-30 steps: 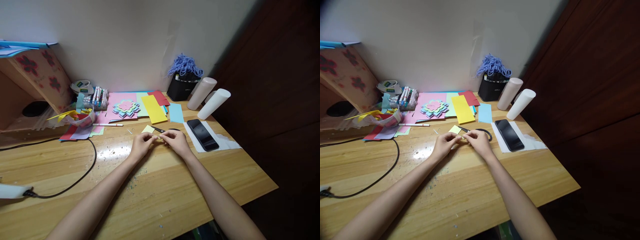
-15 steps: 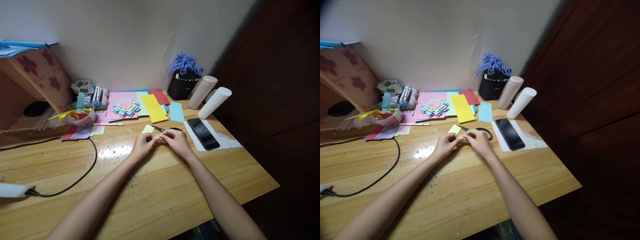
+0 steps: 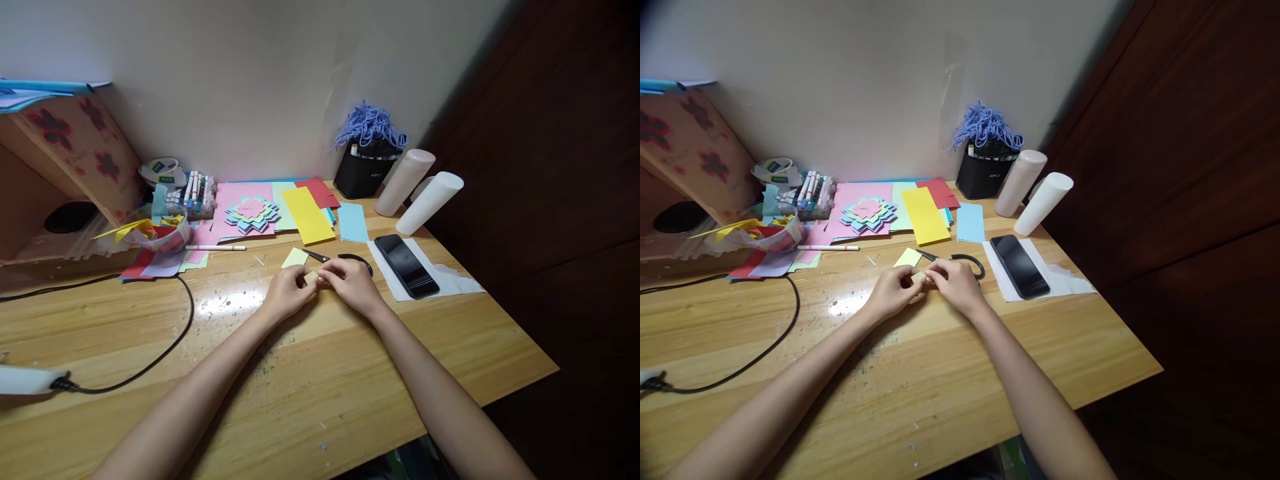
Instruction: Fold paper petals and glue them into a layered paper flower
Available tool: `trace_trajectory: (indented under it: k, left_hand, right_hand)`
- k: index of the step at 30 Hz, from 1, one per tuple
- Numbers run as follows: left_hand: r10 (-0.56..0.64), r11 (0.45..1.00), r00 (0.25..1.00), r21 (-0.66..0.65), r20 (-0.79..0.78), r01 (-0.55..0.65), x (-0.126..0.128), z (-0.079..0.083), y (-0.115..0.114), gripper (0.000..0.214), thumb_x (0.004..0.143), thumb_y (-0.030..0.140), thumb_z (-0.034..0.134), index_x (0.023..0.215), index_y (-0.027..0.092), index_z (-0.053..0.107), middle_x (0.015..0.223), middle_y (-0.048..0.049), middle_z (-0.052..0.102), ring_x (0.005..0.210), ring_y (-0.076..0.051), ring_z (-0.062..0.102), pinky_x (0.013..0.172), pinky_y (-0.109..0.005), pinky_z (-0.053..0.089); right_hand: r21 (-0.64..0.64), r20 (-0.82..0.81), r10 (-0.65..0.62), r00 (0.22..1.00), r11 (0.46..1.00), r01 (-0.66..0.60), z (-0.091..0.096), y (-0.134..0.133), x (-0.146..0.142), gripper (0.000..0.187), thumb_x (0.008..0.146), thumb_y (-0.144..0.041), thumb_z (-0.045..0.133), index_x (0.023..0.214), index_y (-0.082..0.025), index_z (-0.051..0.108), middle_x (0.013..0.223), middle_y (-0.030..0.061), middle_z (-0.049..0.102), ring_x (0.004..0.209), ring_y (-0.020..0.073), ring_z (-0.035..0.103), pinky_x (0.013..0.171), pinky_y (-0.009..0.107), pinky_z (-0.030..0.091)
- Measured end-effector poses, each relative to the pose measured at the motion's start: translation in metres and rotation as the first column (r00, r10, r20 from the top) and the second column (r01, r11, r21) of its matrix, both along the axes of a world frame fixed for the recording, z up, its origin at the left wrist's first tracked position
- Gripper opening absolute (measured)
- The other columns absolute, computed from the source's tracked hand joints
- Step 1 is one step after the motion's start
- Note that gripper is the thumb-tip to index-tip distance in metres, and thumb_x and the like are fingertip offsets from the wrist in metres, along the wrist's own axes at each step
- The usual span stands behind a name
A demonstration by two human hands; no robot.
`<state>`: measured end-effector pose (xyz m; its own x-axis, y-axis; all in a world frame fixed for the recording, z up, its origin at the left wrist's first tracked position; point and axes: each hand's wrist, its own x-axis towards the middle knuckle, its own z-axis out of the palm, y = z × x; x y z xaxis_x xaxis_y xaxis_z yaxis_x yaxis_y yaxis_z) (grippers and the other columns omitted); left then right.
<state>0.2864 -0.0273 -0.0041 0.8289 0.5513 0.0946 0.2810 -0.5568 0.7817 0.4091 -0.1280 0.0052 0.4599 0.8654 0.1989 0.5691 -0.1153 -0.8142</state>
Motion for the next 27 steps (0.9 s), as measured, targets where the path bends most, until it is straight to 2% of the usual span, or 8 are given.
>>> trace_trajectory:
  k: [5,11,17,23,27]
  left_hand:
    - [-0.025,0.984,1.0,0.178,-0.013,0.027,0.001,-0.002,-0.004,0.019,0.076,0.028,0.046,0.06,0.017,0.046,0.057,0.0004,0.05,0.052,-0.011,0.04,0.048,-0.023,0.025]
    - [-0.041,0.977,0.999,0.209,-0.009,0.042,0.003,-0.004,-0.006,0.016,0.075,0.023,0.044,0.061,0.018,0.039,0.059,0.0008,0.046,0.053,-0.011,0.039,0.05,-0.023,0.025]
    - [0.002,0.983,1.0,0.183,-0.001,-0.002,0.004,-0.004,-0.006,0.019,0.075,0.026,0.045,0.059,0.018,0.04,0.056,0.0015,0.045,0.052,-0.011,0.039,0.049,-0.023,0.024]
    - [0.037,0.996,0.996,0.072,0.085,-0.044,0.002,-0.007,-0.004,0.013,0.075,0.021,0.046,0.063,0.017,0.048,0.06,0.0012,0.052,0.055,-0.01,0.045,0.053,-0.022,0.032]
    - [0.012,1.0,0.994,-0.003,0.105,-0.012,0.001,-0.005,-0.002,0.017,0.079,0.028,0.045,0.07,0.016,0.055,0.064,-0.0008,0.057,0.058,-0.011,0.049,0.055,-0.023,0.034]
  right_hand:
    - [-0.007,0.006,0.023,1.0,1.0,-0.023,-0.001,0.0,0.0,0.012,0.077,-0.019,0.051,0.072,-0.02,0.062,0.068,0.0008,0.066,0.064,0.0147,0.062,0.062,0.025,0.047]
    - [-0.003,-0.019,0.004,1.0,1.0,-0.004,0.001,0.0,0.001,0.011,0.076,-0.019,0.052,0.07,-0.02,0.062,0.068,0.0004,0.066,0.064,0.0151,0.064,0.062,0.025,0.048]
    - [0.003,-0.151,-0.022,0.988,1.0,0.023,0.001,-0.001,0.0,0.011,0.076,-0.024,0.053,0.07,-0.019,0.061,0.07,0.0017,0.066,0.068,0.0165,0.064,0.065,0.026,0.05]
    - [0.046,-0.242,-0.169,0.955,0.982,0.186,0.006,-0.004,0.017,0.013,0.072,-0.03,0.06,0.073,-0.017,0.063,0.068,0.0038,0.066,0.065,0.0175,0.064,0.062,0.027,0.051]
    - [0.068,-0.296,-0.181,0.938,0.975,0.21,0.01,-0.005,0.021,0.015,0.07,-0.031,0.062,0.072,-0.016,0.062,0.066,0.0041,0.066,0.064,0.0177,0.064,0.063,0.028,0.052]
